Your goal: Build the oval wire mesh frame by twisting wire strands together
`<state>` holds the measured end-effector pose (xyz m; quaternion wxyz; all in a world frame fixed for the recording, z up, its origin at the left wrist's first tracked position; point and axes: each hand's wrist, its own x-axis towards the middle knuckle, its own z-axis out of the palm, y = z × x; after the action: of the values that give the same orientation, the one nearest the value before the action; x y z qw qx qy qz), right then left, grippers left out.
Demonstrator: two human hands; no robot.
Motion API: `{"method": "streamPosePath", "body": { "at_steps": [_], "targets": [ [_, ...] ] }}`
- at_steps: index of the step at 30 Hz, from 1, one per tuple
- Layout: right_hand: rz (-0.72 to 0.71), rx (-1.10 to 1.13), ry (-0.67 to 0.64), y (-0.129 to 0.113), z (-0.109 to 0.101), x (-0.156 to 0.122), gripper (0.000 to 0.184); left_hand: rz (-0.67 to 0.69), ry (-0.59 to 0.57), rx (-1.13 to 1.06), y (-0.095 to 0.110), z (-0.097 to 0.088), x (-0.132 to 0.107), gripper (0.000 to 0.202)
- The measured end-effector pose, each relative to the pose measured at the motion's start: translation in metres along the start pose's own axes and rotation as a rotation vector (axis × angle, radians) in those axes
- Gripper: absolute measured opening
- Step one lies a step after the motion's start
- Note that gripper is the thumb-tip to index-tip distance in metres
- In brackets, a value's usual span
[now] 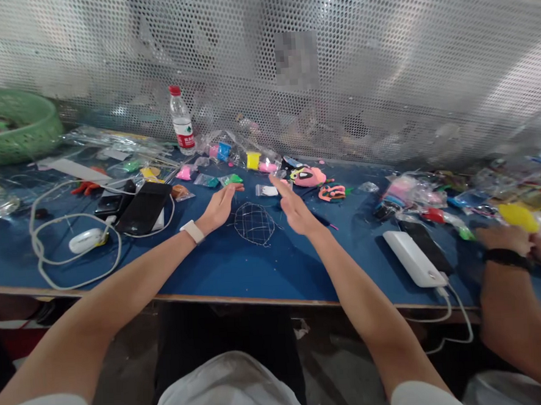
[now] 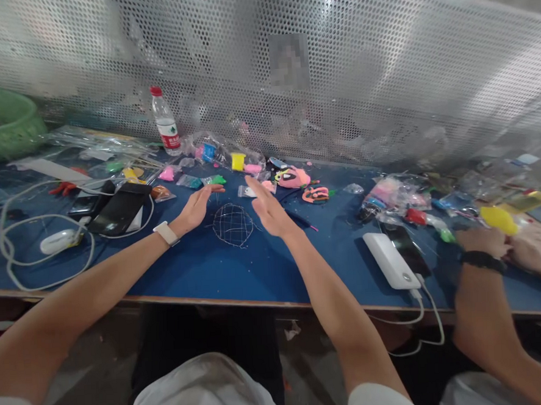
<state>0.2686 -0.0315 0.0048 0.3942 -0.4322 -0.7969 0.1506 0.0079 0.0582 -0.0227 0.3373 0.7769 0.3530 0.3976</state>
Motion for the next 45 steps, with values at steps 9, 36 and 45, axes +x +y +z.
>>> {"method": "streamPosePath", "body": {
  "at_steps": [9, 36, 45],
  "targets": [
    [0.14, -0.162, 0.105, 0.018, -0.004, 0.003, 0.057, 0.159, -0.188, 0.276, -0.002, -0.014, 0.009, 0.023],
    [0.116, -0.087, -0.07, 0.004, 0.011, 0.001, 0.03, 0.307, -0.482, 0.37, -0.007, -0.033, 0.014, 0.021],
    [0.186, 0.012, 0.038, -0.001, 0.014, 0.003, 0.024, 0.107, -0.291, 0.226, -0.002, -0.02, 0.01, 0.024]
  ]
}}
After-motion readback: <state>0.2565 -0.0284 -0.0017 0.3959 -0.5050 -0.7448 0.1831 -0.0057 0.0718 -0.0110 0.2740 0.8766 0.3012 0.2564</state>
